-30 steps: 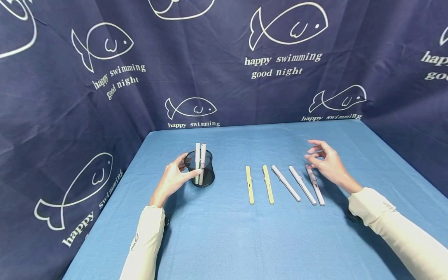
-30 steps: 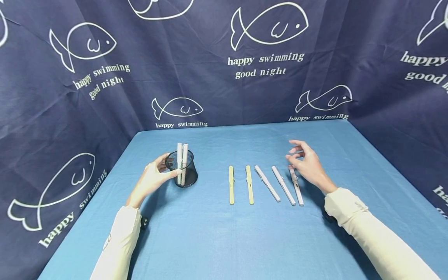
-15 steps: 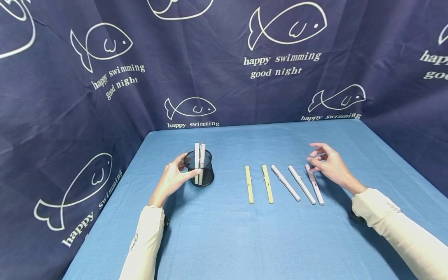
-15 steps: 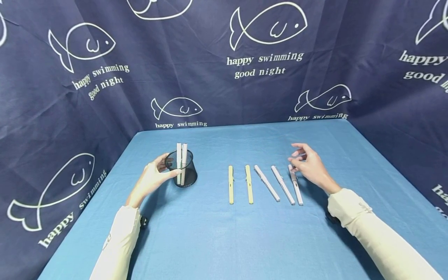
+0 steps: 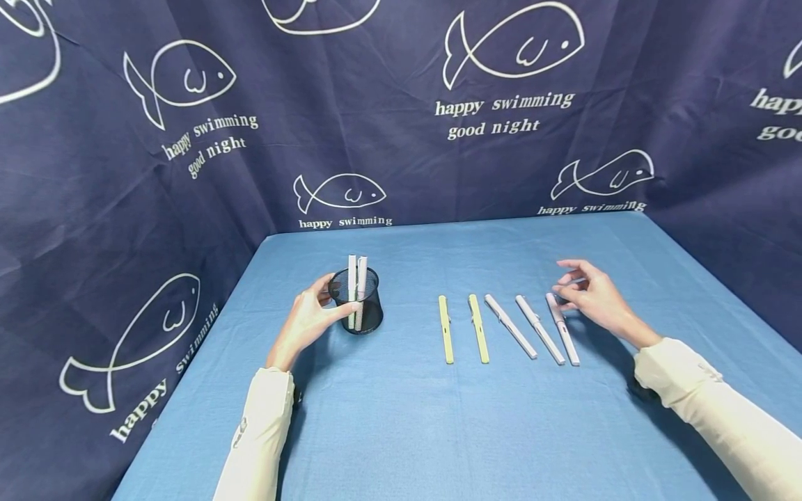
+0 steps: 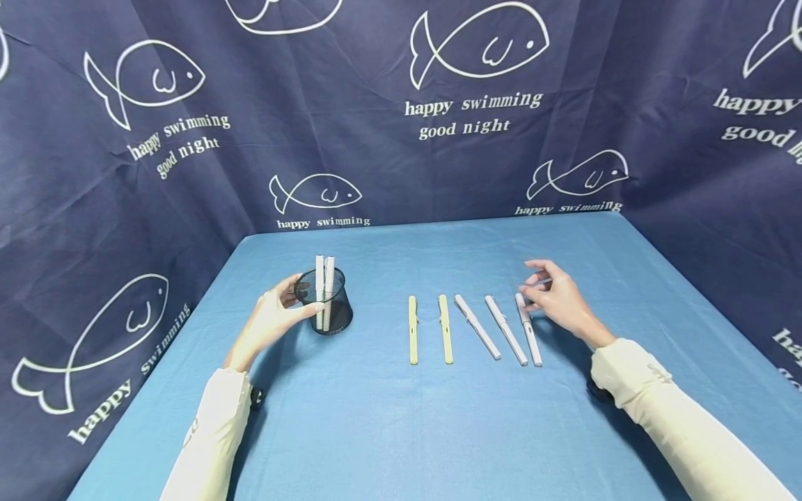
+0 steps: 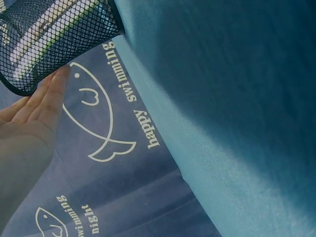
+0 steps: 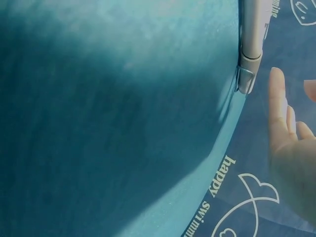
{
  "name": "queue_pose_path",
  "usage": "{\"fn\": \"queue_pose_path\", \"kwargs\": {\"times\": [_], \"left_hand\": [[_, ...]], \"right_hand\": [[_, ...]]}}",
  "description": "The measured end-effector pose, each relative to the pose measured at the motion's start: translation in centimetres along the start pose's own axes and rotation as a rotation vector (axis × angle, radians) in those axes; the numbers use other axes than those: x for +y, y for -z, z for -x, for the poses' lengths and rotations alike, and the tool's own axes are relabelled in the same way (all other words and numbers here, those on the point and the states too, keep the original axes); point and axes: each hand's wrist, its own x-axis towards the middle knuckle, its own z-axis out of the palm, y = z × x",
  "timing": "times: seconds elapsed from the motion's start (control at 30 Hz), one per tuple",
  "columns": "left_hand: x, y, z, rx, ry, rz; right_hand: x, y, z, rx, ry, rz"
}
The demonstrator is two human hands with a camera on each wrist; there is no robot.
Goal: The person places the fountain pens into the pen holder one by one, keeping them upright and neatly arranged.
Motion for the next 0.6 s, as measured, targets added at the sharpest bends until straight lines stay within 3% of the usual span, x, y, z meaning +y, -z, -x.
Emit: {"fn": "queue_pose_path", "kwargs": {"times": [0.6], "left_hand": [[-0.07, -0.01, -0.08, -0.002, 0.003, -0.003]], "right_hand": [[0.37, 0.70, 0.47, -0.063, -0.087, -0.141]]}}
